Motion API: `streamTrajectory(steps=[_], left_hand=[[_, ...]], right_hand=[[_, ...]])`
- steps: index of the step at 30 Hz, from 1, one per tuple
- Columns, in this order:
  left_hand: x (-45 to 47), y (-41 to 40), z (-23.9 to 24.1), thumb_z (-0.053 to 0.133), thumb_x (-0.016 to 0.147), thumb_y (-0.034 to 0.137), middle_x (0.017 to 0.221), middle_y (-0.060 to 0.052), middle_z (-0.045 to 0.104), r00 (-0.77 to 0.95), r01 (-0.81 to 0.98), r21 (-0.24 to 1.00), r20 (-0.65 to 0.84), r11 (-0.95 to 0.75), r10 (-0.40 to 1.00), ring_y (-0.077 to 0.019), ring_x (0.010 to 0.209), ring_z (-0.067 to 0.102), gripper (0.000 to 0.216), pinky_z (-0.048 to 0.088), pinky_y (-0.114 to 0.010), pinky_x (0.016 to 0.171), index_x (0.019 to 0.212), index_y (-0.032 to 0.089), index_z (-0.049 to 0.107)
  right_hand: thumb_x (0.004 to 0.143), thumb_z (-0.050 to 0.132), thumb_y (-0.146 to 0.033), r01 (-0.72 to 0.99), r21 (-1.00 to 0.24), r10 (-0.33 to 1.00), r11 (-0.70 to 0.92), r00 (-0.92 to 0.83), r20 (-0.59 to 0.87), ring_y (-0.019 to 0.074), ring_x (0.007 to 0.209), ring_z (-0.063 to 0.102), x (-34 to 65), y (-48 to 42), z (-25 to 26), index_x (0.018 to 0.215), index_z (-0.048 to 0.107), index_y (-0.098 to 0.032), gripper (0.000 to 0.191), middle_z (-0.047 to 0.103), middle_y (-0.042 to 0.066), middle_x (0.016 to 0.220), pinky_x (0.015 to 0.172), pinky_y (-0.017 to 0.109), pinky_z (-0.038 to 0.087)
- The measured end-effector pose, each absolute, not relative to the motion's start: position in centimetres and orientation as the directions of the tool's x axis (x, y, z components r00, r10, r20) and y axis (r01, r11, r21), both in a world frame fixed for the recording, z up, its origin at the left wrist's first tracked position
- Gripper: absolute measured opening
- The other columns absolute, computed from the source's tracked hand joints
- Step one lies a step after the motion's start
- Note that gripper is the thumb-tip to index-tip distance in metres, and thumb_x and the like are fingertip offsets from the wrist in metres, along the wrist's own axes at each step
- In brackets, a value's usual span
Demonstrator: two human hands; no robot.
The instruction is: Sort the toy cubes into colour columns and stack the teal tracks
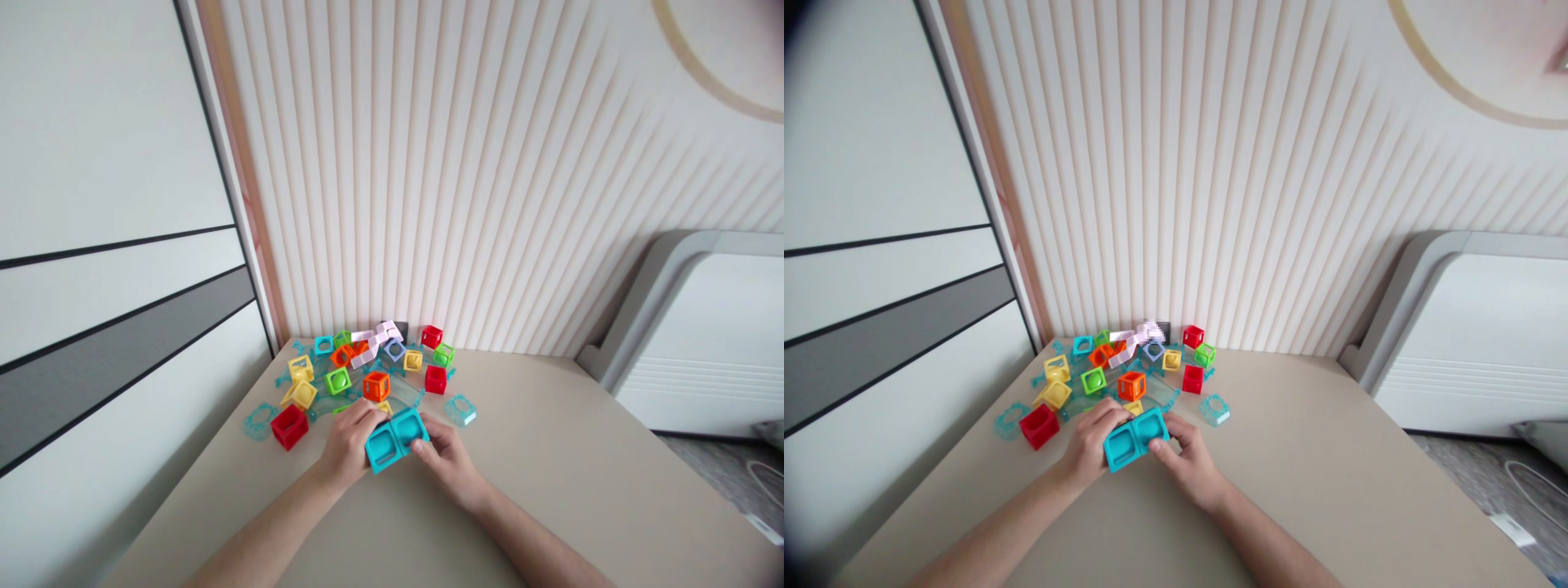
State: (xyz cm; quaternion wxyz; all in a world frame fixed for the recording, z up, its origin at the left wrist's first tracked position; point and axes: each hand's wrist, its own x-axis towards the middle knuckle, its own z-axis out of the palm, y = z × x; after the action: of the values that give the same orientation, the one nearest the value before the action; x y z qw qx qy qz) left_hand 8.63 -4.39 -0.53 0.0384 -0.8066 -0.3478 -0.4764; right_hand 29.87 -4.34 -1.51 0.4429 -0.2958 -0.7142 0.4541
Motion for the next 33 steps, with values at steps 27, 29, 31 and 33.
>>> streamTrajectory(steps=[27,29,31,33], left_hand=[[9.37,-4.73,-0.31,0.054,0.097,0.017,0.09,-0.008,0.07,0.45,0.543,0.075,0.815,-0.837,0.365,-0.0191,0.082,0.067,0.014,0.058,-0.031,0.075,0.108,0.015,0.062],[9.37,-4.72,-0.46,0.053,0.097,0.017,0.09,-0.008,0.07,0.456,0.542,0.081,0.808,-0.836,0.374,-0.0192,0.083,0.068,0.014,0.058,-0.031,0.076,0.108,0.015,0.062],[9.34,-4.71,-0.56,0.053,0.097,0.017,0.09,-0.008,0.07,0.457,0.541,0.08,0.807,-0.837,0.373,-0.0191,0.083,0.068,0.014,0.058,-0.03,0.077,0.108,0.015,0.062],[9.33,-4.72,-0.56,0.052,0.097,0.016,0.09,-0.008,0.07,0.457,0.542,0.078,0.809,-0.837,0.371,-0.0192,0.083,0.068,0.014,0.058,-0.03,0.077,0.108,0.015,0.062]], right_hand=[[0.077,0.076,-0.056,-0.072,-0.995,0.891,0.062,-0.445,0.088,0.0108,0.062,0.04,29.13,-4.93,-1.48,0.076,0.06,-0.015,0.045,0.049,-0.003,0.066,0.059,0.024,0.04],[0.076,0.076,-0.057,-0.084,-0.995,0.894,0.06,-0.438,0.091,0.0104,0.062,0.039,29.01,-4.9,-1.64,0.075,0.058,-0.015,0.045,0.048,-0.003,0.065,0.058,0.023,0.04],[0.076,0.076,-0.057,-0.095,-0.994,0.898,0.054,-0.431,0.091,0.0102,0.062,0.039,28.91,-4.89,-1.74,0.074,0.058,-0.015,0.046,0.048,-0.003,0.065,0.058,0.022,0.04],[0.075,0.077,-0.058,-0.105,-0.993,0.898,0.047,-0.431,0.087,0.0103,0.062,0.04,28.85,-4.92,-1.67,0.075,0.059,-0.015,0.046,0.048,-0.003,0.065,0.058,0.023,0.04]])
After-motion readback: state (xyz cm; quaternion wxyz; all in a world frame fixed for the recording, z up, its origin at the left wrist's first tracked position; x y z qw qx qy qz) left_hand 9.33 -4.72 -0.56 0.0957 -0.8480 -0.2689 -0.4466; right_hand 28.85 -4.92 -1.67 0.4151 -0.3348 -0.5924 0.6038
